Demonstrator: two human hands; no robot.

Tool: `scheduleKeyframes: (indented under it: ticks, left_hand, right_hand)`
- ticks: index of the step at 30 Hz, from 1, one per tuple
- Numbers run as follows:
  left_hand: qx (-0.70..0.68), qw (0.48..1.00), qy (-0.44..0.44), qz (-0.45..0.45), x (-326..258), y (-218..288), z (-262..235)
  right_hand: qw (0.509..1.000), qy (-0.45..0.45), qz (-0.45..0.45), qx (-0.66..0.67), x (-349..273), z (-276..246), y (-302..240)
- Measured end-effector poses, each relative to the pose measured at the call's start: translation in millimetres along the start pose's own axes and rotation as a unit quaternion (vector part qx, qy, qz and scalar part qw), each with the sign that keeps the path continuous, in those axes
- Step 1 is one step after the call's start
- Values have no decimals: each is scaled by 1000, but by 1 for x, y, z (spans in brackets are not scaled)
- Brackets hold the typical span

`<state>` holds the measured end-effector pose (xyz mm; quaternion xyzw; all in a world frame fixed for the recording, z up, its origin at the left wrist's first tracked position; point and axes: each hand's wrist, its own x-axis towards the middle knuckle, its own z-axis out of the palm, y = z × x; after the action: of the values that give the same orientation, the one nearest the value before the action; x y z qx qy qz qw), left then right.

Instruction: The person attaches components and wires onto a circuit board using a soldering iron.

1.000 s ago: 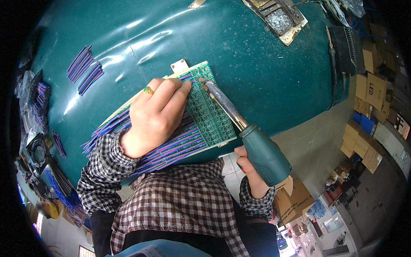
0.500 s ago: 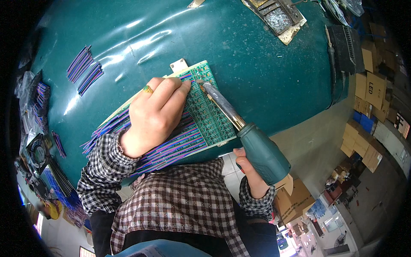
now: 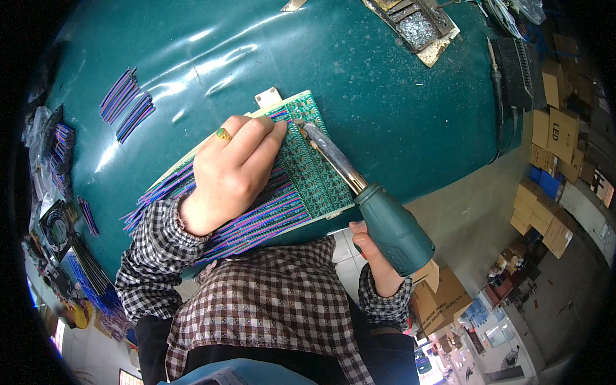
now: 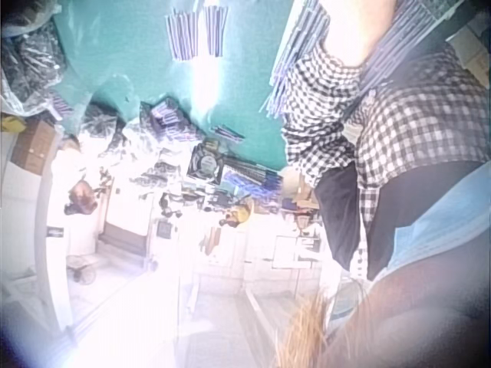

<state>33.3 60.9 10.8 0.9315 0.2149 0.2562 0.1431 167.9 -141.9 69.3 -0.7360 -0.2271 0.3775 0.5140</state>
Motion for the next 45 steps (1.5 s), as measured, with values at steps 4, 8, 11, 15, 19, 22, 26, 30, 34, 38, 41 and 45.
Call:
scheduleKeyframes:
  ticks: [4,8,11,15,19,22,26,30,34,38,41,45]
  left_hand:
    - [16,1000,9,7,0,0,1]
    - [10,1000,4,6,1,-1,0]
    - [6,1000,5,8,1,-1,0]
    - [9,1000,4,5,1,0,0]
    - [9,1000,1,6,0,-1,-1]
    - [12,1000,2,7,0,-1,0]
    - [9,1000,-4,9,2,0,-1]
    - [3,1000,-17,10,3,-1,-3]
    - [-3,998,-60,-16,0,0,-11]
    - [-130,977,-130,-107,4,3,-60]
    - [-116,976,-102,-152,2,-29,-101]
    - [-8,941,-48,-335,-47,-114,-103]
  right_hand:
    - [1000,-1,-8,3,0,1,1]
    - [1000,2,-1,7,-1,0,4]
    - [1000,8,-8,5,-1,0,3]
    - [999,24,-17,34,-1,2,-1]
    - [999,17,-17,31,0,0,2]
    - [999,15,-29,32,0,0,3]
    - [998,31,-27,49,4,2,-4]
    - [996,54,-26,60,7,3,-3]
    - [994,50,-45,87,10,5,-2]
    - [990,54,-50,121,12,3,1]
    - [986,51,-60,144,14,-9,9]
    - [987,41,-59,143,25,-4,6]
